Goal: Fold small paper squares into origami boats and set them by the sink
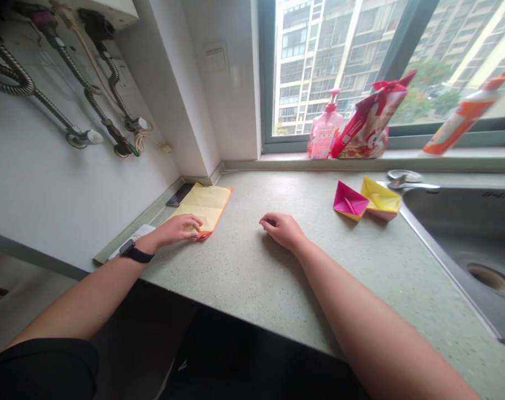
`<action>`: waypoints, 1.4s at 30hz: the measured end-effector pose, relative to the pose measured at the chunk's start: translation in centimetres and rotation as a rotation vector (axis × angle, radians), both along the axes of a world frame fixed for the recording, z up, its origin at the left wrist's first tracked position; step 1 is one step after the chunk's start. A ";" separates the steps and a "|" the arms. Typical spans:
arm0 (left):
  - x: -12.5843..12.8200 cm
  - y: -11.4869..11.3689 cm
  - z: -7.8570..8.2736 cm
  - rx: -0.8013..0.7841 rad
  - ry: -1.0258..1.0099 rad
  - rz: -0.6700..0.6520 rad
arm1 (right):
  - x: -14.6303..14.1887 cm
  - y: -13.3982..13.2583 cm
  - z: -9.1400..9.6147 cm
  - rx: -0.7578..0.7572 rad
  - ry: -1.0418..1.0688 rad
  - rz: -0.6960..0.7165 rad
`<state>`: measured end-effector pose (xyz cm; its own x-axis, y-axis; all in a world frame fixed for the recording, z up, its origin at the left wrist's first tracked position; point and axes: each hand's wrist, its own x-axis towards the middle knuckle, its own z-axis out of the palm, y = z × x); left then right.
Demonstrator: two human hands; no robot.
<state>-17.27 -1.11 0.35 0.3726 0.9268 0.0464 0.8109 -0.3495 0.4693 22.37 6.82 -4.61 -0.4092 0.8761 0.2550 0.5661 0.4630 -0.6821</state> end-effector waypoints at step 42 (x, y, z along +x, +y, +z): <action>4.4 -1.4 1.2 0.535 -0.080 0.348 | -0.3 -0.1 0.2 -0.010 -0.027 0.031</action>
<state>-12.83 -2.54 1.58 0.0303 0.8338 0.5512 0.8889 -0.2747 0.3666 22.05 6.67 -4.40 -0.4429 0.8653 0.2346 0.5699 0.4737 -0.6714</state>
